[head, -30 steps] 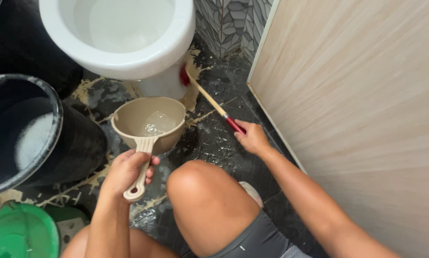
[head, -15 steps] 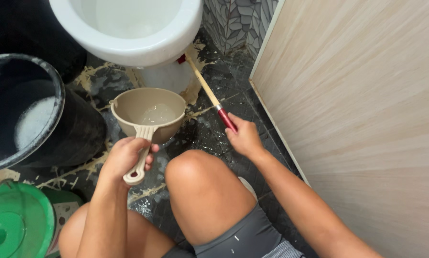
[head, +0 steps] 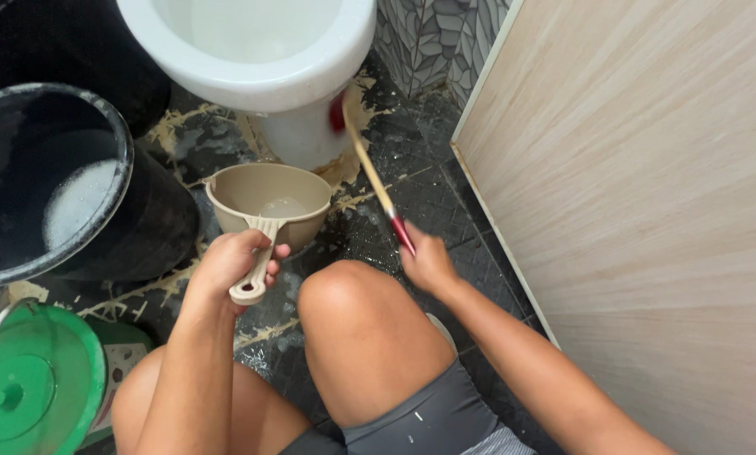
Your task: The person cleans a white toilet by repeatedly scooping soapy water from a black bucket with a beige plastic scoop and pouring it over the toilet bowl and base. They use a long-handled brush to scrub the exterior base and the floor around the toilet.
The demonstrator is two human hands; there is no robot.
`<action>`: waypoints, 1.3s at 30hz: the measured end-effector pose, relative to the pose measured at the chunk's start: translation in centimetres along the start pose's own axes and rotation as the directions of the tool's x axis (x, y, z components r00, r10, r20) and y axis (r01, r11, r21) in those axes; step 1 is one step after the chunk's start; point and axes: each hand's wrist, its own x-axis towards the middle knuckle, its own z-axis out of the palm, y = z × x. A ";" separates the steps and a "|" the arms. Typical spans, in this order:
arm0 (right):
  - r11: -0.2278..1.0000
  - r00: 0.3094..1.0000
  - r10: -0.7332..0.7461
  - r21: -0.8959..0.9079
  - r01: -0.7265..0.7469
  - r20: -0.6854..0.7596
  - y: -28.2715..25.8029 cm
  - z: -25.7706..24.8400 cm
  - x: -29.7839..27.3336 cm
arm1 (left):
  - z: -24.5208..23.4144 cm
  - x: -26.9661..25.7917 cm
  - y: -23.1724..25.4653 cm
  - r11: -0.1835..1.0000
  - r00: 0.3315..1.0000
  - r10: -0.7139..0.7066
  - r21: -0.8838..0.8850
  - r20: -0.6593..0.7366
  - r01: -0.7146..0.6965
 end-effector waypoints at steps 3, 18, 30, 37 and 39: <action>0.996 0.999 -0.039 -0.074 0.040 0.014 1.3 -0.8 -1.3 | -0.1 -0.3 -0.2 1.000 1.000 0.011 -0.003 0.009 -0.011; 0.994 0.992 -0.102 0.039 0.105 -0.073 1.2 -1.1 -0.8 | 0.8 4.6 -1.6 0.991 0.994 -0.108 -0.074 0.000 0.108; 0.984 0.981 -0.168 0.048 0.173 -0.096 0.4 -1.2 0.9 | 2.8 5.6 -0.2 0.987 0.994 -0.104 -0.116 0.039 0.108; 0.994 0.996 -0.088 -0.063 0.090 0.033 3.7 -0.2 1.8 | 1.8 4.2 -1.5 0.979 0.991 -0.128 -0.158 0.032 0.132; 0.982 0.983 -0.181 -0.054 0.180 -0.010 4.8 -0.3 1.8 | 1.4 3.8 -2.0 0.979 0.990 -0.134 -0.152 0.039 0.139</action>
